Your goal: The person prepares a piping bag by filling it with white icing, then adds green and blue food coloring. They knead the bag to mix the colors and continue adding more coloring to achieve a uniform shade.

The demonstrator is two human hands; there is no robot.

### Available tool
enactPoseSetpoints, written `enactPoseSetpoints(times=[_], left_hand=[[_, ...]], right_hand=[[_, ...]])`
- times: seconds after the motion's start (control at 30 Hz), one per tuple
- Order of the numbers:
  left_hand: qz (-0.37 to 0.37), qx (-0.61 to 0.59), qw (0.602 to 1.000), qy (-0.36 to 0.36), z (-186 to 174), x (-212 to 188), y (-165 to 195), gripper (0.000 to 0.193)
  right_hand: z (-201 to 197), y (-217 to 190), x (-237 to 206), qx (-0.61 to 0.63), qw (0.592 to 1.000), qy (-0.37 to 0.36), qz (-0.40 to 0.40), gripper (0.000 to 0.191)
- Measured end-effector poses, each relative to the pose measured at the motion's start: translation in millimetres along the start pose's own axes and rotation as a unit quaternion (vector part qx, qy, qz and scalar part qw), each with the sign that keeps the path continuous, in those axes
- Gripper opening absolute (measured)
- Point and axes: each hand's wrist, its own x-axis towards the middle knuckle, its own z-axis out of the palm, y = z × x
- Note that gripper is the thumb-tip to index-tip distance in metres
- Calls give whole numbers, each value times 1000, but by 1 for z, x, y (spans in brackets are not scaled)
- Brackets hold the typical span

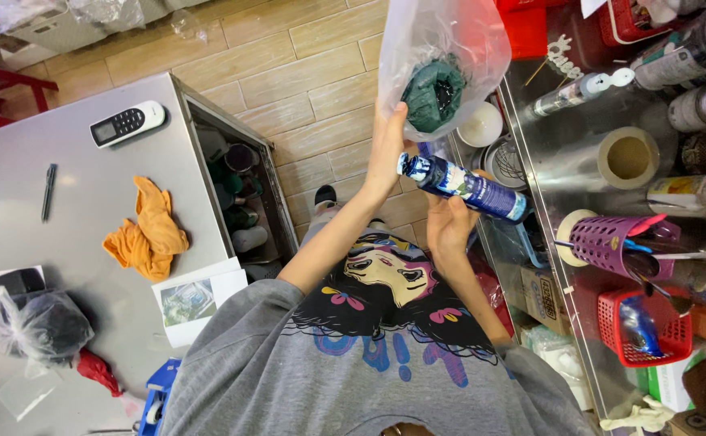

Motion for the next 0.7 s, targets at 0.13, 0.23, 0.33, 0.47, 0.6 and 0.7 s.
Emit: enactPoseSetpoints(times=[0.13,0.23,0.33,0.47,0.6,0.7], left_hand=[[87,178,980,8,-13,-7,13,48],[42,205,978,15,-19,-12,27,51],[64,233,970,21,-23,-16,37,50],[53,256,965,25,-27,-21,42,48],[54,260,964,29,-28,-24,38,47],[58,264,962,31,-29,-26,24,46]], right_hand=[[-1,-12,11,-86,996,-30,8,74],[-1,-21,19,-155,986,-31,52,70],[2,-28,24,-214,974,-58,39,58],[12,-34,24,-281,956,-73,48,54],[25,-41,19,-333,938,-88,39,54],[33,-47,16,-389,915,-101,27,54]])
